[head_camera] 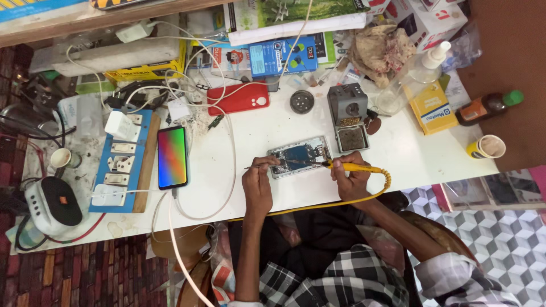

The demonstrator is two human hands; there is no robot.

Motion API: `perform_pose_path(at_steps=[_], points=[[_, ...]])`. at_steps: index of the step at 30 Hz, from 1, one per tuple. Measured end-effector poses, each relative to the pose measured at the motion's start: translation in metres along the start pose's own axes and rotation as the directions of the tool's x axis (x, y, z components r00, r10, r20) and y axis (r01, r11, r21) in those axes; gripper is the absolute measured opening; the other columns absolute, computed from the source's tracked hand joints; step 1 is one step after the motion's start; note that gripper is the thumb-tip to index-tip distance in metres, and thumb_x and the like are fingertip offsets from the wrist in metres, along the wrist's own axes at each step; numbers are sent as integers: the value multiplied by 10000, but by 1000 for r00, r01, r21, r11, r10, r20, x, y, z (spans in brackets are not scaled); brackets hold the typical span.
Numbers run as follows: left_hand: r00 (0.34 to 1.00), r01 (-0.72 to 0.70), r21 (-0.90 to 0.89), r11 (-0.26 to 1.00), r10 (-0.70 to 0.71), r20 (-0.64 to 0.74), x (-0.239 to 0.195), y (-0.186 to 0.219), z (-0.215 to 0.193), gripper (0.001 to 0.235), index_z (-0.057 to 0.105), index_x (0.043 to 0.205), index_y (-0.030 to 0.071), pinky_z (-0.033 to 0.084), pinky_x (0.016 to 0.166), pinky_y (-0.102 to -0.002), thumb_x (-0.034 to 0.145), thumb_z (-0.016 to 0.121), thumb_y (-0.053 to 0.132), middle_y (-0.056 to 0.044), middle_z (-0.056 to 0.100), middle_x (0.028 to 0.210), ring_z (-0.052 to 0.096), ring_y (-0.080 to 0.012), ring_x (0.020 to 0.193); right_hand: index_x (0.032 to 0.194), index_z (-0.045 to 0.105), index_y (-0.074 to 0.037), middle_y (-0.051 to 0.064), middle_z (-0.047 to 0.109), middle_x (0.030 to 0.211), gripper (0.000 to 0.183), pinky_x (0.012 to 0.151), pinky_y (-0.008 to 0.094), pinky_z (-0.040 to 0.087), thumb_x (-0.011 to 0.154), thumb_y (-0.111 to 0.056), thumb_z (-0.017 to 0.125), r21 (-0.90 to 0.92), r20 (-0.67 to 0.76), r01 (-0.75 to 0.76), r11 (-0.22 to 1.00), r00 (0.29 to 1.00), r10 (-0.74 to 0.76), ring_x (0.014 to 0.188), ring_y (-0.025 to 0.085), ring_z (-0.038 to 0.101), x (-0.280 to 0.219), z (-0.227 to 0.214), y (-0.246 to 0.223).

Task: The person uses a soldering iron and a small tool to work on a disassembled mobile phone motherboard. They repeatedly apply the soldering iron to various points on the board while holding the board steady with the other hand.

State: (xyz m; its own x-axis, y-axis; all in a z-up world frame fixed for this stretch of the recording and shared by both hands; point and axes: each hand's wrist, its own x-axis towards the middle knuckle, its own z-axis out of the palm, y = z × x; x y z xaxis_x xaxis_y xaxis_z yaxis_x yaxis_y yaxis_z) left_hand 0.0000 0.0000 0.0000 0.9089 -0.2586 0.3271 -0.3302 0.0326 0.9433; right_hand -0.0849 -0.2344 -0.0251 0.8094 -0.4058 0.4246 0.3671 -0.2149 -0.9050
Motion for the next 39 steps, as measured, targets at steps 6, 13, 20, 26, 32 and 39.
perform_pose_path(at_steps=[6,13,20,26,32,39], points=[[997,63,211,975,-73,39,9,46,-7,303,672,1055,-40,583,905,-342,1094,406,100,-134,765,1066,757,-231,933,991,464,-26,57,617,764,136,574,242,491,1053,-57,581,75,-27,-58,996,998,60,613,82,561,1,1,0],[980,195,128,972,-198,12,9,48,-6,263,654,1030,-54,510,670,-318,1055,428,79,-143,792,1073,599,-250,644,943,499,-25,47,602,678,135,541,240,473,1044,-64,580,-5,-49,-38,999,998,38,562,88,556,2,2,1],[998,-61,99,993,60,11,9,36,-1,284,623,965,-66,549,830,-319,1089,401,59,-158,751,1033,736,-226,908,937,494,-26,40,581,632,136,489,229,447,1028,-73,582,77,-101,-106,991,988,113,519,75,537,6,1,8],[988,154,173,973,-153,-18,12,47,0,289,702,995,-27,512,690,-332,1036,430,61,-110,791,1029,649,-245,715,934,509,-26,39,593,653,117,494,232,463,1020,-77,570,56,-69,-93,994,993,96,535,75,545,7,2,3],[999,-21,325,946,12,29,16,58,-8,287,706,1029,24,448,901,-358,1073,436,110,-74,769,1106,655,-228,953,938,497,-25,38,584,639,128,491,228,442,1049,-70,543,76,-52,-61,995,997,65,530,71,527,10,0,-5],[996,-75,393,916,84,-8,9,63,-5,308,649,1292,72,256,1103,-413,1061,464,159,-14,791,1079,613,-201,1154,949,488,-26,39,572,615,120,464,224,424,1048,-74,536,80,-62,-51,996,997,56,495,71,506,13,1,-7]])
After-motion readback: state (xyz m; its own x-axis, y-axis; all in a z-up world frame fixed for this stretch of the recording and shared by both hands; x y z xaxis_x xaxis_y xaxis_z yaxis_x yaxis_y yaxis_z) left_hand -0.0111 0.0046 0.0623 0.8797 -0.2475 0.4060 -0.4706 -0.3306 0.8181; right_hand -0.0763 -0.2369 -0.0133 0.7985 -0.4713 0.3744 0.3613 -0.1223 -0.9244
